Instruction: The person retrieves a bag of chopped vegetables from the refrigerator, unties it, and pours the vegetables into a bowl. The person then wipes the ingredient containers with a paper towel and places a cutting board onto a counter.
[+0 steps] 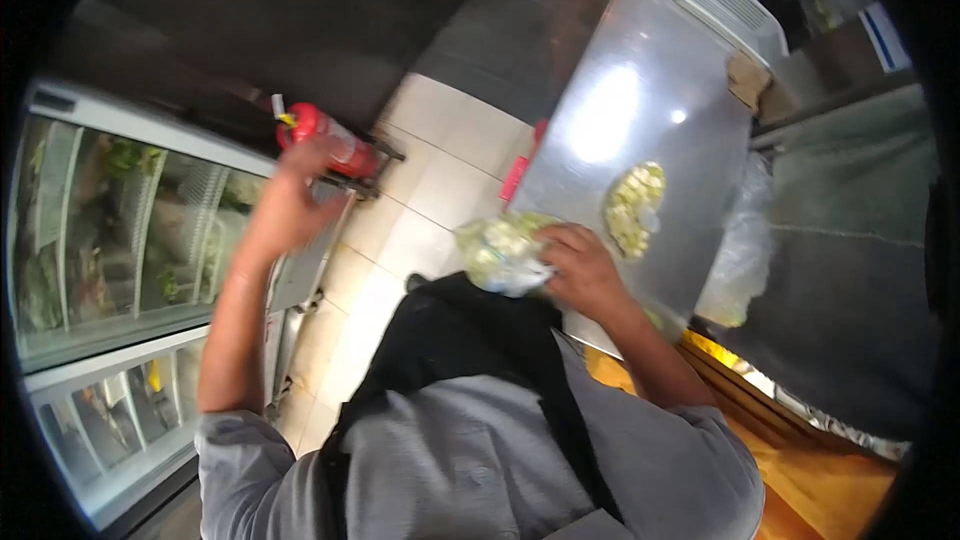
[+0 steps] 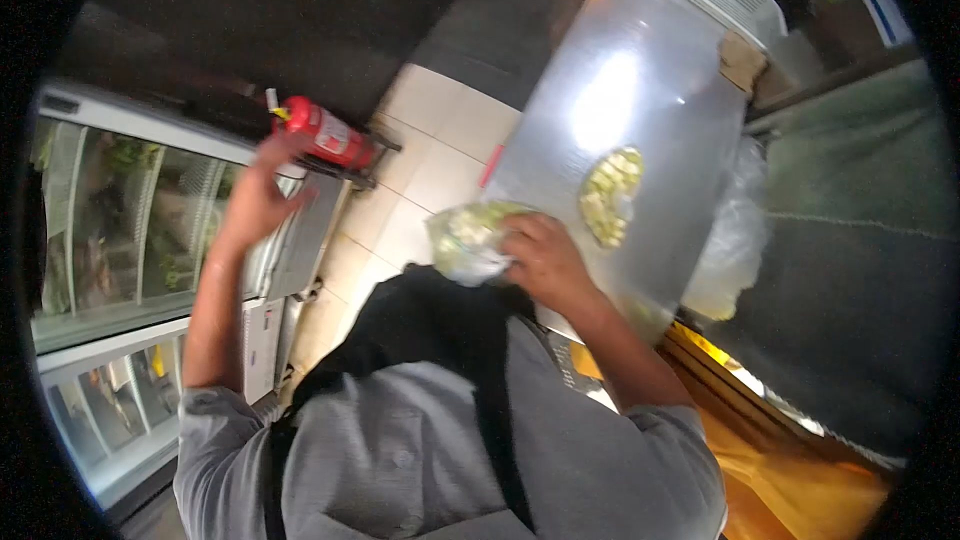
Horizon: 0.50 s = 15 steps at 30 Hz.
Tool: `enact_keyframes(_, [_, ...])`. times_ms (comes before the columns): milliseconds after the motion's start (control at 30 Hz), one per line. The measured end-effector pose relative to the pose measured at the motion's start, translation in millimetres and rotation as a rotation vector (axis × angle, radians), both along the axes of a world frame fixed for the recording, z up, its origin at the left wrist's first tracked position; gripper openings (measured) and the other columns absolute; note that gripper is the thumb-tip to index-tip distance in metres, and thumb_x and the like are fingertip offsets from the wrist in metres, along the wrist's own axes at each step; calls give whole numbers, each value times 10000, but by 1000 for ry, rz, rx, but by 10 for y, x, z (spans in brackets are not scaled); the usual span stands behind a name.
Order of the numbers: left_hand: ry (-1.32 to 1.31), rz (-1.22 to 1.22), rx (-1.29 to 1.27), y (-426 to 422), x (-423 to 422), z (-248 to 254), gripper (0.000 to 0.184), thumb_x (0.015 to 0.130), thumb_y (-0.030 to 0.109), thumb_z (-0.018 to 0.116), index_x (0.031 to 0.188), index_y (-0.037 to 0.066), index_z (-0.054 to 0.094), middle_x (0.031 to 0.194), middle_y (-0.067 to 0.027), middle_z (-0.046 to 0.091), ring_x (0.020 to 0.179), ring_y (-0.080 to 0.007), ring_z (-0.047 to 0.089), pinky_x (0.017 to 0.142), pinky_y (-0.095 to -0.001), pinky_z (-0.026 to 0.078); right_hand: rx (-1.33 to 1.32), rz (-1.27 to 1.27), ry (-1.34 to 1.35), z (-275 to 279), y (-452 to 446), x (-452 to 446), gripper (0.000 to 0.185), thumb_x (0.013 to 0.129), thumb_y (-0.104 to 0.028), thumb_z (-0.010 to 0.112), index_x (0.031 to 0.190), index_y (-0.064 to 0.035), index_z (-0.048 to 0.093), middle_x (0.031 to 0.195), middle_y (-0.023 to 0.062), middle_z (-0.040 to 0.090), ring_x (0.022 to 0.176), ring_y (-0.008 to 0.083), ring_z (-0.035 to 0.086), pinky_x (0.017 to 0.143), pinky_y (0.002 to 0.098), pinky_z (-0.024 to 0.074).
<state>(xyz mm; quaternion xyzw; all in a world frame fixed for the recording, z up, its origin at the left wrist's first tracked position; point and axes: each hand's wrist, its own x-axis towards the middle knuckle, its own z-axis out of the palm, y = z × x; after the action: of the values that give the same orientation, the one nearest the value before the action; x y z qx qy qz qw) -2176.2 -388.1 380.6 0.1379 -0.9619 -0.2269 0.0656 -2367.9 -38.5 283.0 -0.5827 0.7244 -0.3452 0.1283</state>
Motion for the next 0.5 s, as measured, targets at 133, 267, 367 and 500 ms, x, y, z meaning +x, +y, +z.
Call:
enact_keyframes(133, [123, 340, -790, -1654, 449, 804, 514, 736, 129, 725, 1222, 65, 570, 1293, -143, 537, 1259, -346, 447, 1071, -451, 342, -32, -177, 129, -333, -58, 36, 343, 631, -50, 683, 950, -48, 557, 955, 146, 584, 940, 362, 555, 842, 450, 439])
enact_keyframes(267, [-189, 511, -1444, -2824, 757, 1621, 497, 774, 216, 678, 1217, 23, 562, 1294, -119, 526, 1311, -306, 405, 1158, -506, 181, -1, -465, -93, -268, -290, 295, 532, 645, -31, 690, 1167, -49, 582, 895, 139, 576, 859, 332, 560, 770, 423, 455])
enact_keyframes(367, [-596, 541, -1450, -3161, 852, 1710, 328, 854, 256, 541, 1088, 64, 666, 1156, -84, 622, 1241, -266, 483, 1095, -469, 290, 60, -284, 183, -356, -192, 243, 525, 657, -9, 671, 1177, -50, 606, 884, 140, 575, 835, 323, 556, 752, 418, 455])
enact_keyframes(500, [-881, 579, -1360, -3139, 581, 1588, 305, 888, 329, 511, 1018, 149, 720, 1059, -57, 676, 1130, -191, 571, 919, -355, 381, 10, -406, 181, -265, -305, 366, 456, 706, -9, 626, 1162, -27, 618, 930, 146, 597, 913, 314, 583, 848, 394, 464])
